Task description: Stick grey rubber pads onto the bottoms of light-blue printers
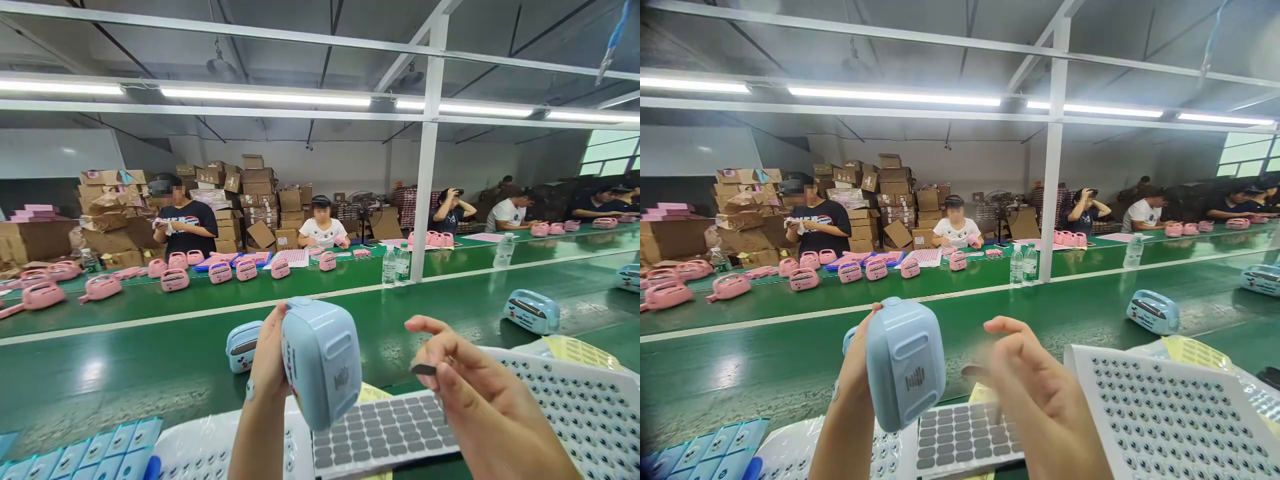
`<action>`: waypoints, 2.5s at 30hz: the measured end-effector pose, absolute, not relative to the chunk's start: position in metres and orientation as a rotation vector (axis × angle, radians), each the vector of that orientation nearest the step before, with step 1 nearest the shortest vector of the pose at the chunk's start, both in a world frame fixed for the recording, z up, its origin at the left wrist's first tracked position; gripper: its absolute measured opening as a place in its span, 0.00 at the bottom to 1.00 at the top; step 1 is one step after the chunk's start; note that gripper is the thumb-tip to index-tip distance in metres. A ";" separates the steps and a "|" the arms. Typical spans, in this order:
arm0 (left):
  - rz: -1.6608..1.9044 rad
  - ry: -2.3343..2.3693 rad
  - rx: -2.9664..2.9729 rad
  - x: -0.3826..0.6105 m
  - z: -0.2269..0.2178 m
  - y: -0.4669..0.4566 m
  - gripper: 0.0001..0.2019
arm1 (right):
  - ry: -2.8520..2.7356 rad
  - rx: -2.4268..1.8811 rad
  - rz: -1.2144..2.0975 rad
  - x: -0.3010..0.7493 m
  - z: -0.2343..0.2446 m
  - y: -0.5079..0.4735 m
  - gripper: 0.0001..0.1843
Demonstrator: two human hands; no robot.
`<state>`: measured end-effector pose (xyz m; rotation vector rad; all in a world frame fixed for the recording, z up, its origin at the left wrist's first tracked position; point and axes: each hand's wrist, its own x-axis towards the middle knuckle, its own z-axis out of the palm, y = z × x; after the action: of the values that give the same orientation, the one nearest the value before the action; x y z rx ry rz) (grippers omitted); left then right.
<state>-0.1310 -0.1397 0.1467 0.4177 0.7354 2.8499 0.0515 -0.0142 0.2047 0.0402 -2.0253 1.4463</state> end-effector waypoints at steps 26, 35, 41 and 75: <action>2.658 1.070 0.853 -0.114 0.151 -0.120 0.30 | -2.304 -0.078 1.163 0.063 0.215 -0.033 0.14; 2.699 1.025 0.886 -0.114 0.152 -0.120 0.28 | -2.281 -0.068 1.162 0.062 0.209 -0.031 0.18; 2.672 1.045 0.870 -0.112 0.149 -0.121 0.26 | -2.273 0.019 1.146 0.062 0.207 -0.026 0.15; 2.708 1.081 0.826 -0.106 0.151 -0.128 0.29 | -2.103 -0.053 0.805 0.064 0.196 -0.052 0.08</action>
<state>-0.1059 -0.1280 0.1512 0.8259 1.0806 2.7082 0.0641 -0.0517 0.1959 -0.0527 -2.1034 0.8046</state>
